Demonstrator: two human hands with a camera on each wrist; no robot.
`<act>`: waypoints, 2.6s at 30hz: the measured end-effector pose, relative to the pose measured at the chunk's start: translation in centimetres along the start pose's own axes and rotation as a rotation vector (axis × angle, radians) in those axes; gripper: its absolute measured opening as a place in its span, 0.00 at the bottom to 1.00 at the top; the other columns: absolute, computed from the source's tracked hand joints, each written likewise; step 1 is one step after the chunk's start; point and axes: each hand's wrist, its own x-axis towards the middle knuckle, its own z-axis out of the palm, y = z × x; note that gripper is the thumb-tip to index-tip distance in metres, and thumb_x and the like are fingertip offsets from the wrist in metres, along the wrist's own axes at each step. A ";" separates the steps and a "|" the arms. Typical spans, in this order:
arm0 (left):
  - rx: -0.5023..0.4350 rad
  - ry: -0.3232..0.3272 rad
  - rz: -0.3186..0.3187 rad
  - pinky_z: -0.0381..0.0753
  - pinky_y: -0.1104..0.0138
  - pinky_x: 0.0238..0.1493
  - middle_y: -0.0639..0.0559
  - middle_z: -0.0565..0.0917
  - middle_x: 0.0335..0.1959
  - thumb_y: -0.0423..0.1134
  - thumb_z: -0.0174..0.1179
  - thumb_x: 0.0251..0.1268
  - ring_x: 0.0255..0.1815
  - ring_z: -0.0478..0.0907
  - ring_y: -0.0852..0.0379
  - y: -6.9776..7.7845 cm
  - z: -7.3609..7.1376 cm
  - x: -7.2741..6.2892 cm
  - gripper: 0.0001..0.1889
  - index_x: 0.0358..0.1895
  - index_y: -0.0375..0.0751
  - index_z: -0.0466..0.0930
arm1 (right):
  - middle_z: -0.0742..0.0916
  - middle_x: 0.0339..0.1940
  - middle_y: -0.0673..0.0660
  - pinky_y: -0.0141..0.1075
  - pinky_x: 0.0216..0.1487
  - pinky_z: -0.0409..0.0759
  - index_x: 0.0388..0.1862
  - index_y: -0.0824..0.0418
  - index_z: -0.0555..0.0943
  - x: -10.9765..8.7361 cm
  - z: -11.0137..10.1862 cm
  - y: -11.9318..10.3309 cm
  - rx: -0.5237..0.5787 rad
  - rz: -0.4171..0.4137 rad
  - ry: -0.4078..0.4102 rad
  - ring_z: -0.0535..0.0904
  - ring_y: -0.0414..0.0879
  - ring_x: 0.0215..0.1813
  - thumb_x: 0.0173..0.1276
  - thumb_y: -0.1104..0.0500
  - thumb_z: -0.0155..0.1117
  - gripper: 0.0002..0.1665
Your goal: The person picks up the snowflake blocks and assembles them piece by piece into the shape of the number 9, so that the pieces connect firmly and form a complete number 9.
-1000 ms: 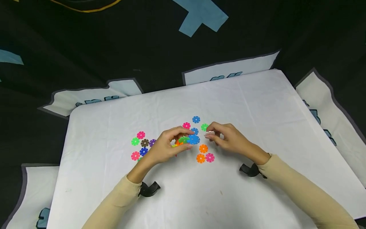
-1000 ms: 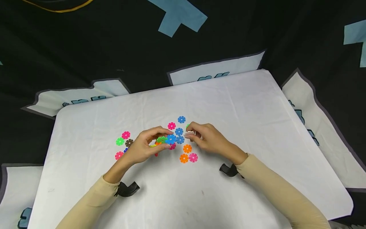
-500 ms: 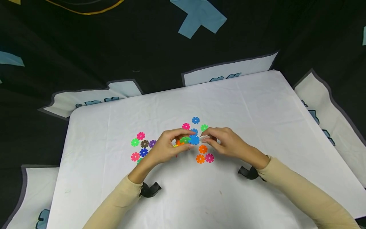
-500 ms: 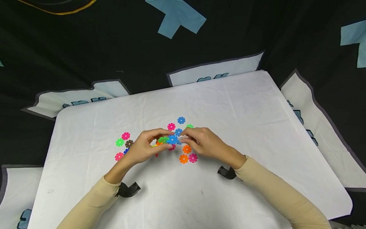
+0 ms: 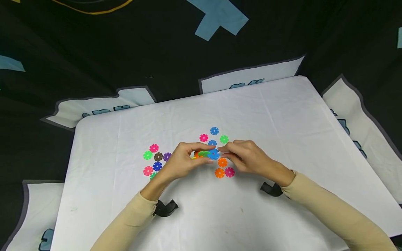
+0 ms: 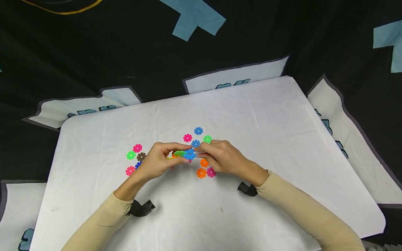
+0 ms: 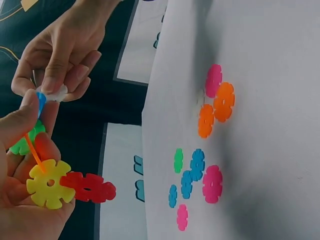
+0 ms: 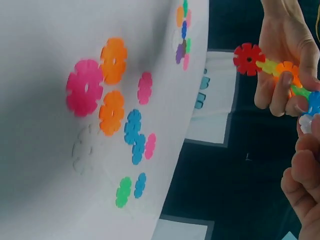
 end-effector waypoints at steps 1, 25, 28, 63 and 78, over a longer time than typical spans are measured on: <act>-0.020 0.004 -0.010 0.78 0.64 0.57 0.54 0.87 0.51 0.36 0.71 0.57 0.52 0.81 0.59 0.1 0.0 0.0 0.18 0.53 0.45 0.86 | 0.90 0.35 0.58 0.20 0.22 0.65 0.35 0.64 0.80 0.0 0.1 0.0 0.011 -0.006 0.014 0.68 0.37 0.18 0.75 0.51 0.53 0.18; -0.142 -0.051 -0.071 0.70 0.68 0.20 0.50 0.87 0.48 0.35 0.68 0.61 0.27 0.72 0.47 0.4 -0.2 0.4 0.16 0.53 0.44 0.85 | 0.89 0.32 0.60 0.24 0.21 0.68 0.36 0.68 0.81 0.1 1.0 -0.3 0.094 -0.005 0.140 0.70 0.39 0.19 0.74 0.56 0.56 0.16; -0.138 -0.066 -0.054 0.71 0.66 0.21 0.49 0.87 0.49 0.34 0.67 0.61 0.33 0.75 0.49 0.5 -0.3 0.4 0.16 0.53 0.44 0.84 | 0.89 0.31 0.59 0.24 0.23 0.69 0.38 0.68 0.81 0.2 0.9 -0.3 0.138 0.009 0.133 0.69 0.38 0.20 0.73 0.56 0.57 0.15; -0.223 -0.027 -0.051 0.84 0.61 0.46 0.37 0.84 0.37 0.32 0.51 0.75 0.36 0.83 0.46 0.0 -0.8 1.0 0.07 0.47 0.31 0.74 | 0.83 0.26 0.48 0.34 0.40 0.79 0.49 0.64 0.77 0.1 -0.3 4.5 0.247 0.439 -0.120 0.76 0.40 0.27 0.55 0.67 0.75 0.23; -0.248 -0.070 -0.065 0.83 0.61 0.52 0.30 0.80 0.44 0.32 0.46 0.77 0.44 0.83 0.51 0.3 -0.4 1.1 0.09 0.48 0.28 0.71 | 0.85 0.32 0.61 0.32 0.38 0.80 0.58 0.69 0.76 1.1 -1.3 1.0 0.603 0.525 -0.038 0.80 0.52 0.29 0.63 0.72 0.66 0.23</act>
